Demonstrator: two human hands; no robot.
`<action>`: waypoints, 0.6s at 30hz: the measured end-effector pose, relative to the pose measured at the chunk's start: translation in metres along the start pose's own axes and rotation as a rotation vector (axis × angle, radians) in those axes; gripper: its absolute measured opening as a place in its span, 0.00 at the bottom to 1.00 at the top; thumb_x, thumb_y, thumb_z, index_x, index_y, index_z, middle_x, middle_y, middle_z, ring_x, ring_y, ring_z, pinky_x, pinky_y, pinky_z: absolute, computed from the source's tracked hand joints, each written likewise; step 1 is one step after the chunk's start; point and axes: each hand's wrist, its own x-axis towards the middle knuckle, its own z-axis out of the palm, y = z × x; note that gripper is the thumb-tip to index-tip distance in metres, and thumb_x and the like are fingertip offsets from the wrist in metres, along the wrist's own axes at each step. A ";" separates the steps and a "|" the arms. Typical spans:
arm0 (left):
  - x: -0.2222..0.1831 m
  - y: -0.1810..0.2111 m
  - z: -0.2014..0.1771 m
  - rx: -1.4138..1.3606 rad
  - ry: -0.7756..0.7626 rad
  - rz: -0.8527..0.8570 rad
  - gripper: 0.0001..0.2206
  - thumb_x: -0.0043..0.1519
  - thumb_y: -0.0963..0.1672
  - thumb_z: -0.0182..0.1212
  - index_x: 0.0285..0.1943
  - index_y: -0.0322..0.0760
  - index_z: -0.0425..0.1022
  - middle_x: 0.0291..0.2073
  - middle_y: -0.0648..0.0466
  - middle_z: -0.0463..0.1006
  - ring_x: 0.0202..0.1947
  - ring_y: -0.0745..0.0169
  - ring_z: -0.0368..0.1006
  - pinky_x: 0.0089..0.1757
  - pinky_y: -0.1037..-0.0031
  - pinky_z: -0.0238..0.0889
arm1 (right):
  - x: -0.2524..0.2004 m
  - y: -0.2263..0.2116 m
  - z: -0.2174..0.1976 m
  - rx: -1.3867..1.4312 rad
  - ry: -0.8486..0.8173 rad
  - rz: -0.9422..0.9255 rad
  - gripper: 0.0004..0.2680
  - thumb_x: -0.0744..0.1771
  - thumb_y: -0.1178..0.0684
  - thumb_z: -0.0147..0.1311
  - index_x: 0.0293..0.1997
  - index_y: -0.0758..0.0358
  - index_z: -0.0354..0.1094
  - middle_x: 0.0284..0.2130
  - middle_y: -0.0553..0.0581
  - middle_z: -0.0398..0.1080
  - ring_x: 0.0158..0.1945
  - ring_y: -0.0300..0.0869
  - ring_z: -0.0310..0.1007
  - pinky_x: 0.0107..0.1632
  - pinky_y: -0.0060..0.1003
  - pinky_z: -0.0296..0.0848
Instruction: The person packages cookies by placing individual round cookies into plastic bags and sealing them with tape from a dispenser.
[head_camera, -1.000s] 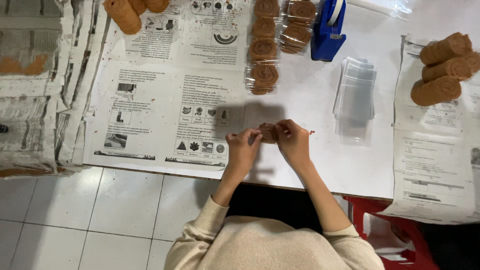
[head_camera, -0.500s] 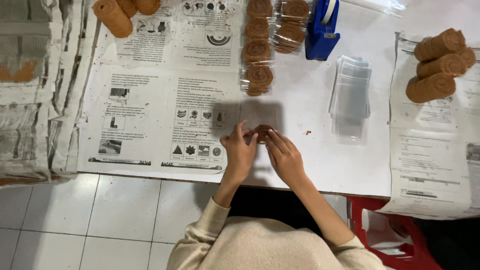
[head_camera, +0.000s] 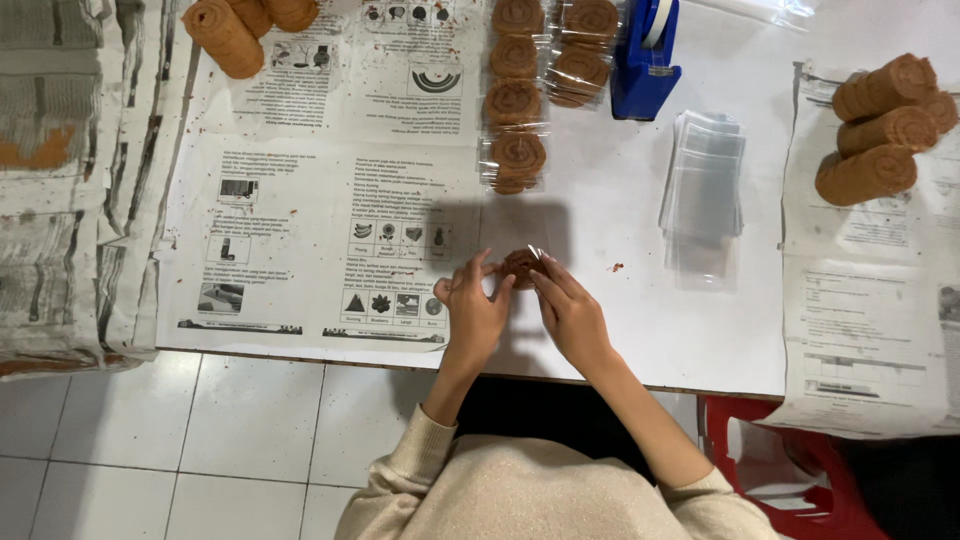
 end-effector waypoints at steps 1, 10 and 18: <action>0.001 0.000 0.000 0.002 0.000 0.000 0.21 0.59 0.51 0.61 0.59 0.45 0.65 0.38 0.58 0.81 0.40 0.60 0.72 0.48 0.57 0.45 | 0.000 0.000 0.000 0.002 0.000 0.001 0.08 0.65 0.59 0.52 0.47 0.58 0.74 0.50 0.60 0.72 0.53 0.49 0.72 0.51 0.38 0.74; -0.003 0.001 0.005 0.201 0.038 0.501 0.13 0.62 0.48 0.56 0.54 0.46 0.74 0.50 0.53 0.74 0.50 0.53 0.71 0.48 0.60 0.59 | 0.001 0.013 -0.001 -0.074 -0.128 -0.038 0.09 0.67 0.54 0.47 0.50 0.63 0.68 0.50 0.64 0.71 0.55 0.52 0.71 0.54 0.42 0.70; -0.006 -0.003 0.010 0.276 0.037 0.529 0.18 0.60 0.49 0.57 0.59 0.45 0.70 0.52 0.50 0.71 0.53 0.49 0.69 0.47 0.52 0.56 | 0.034 0.059 0.008 -0.116 -0.156 -0.037 0.08 0.64 0.52 0.53 0.44 0.56 0.73 0.42 0.56 0.74 0.50 0.50 0.73 0.47 0.43 0.72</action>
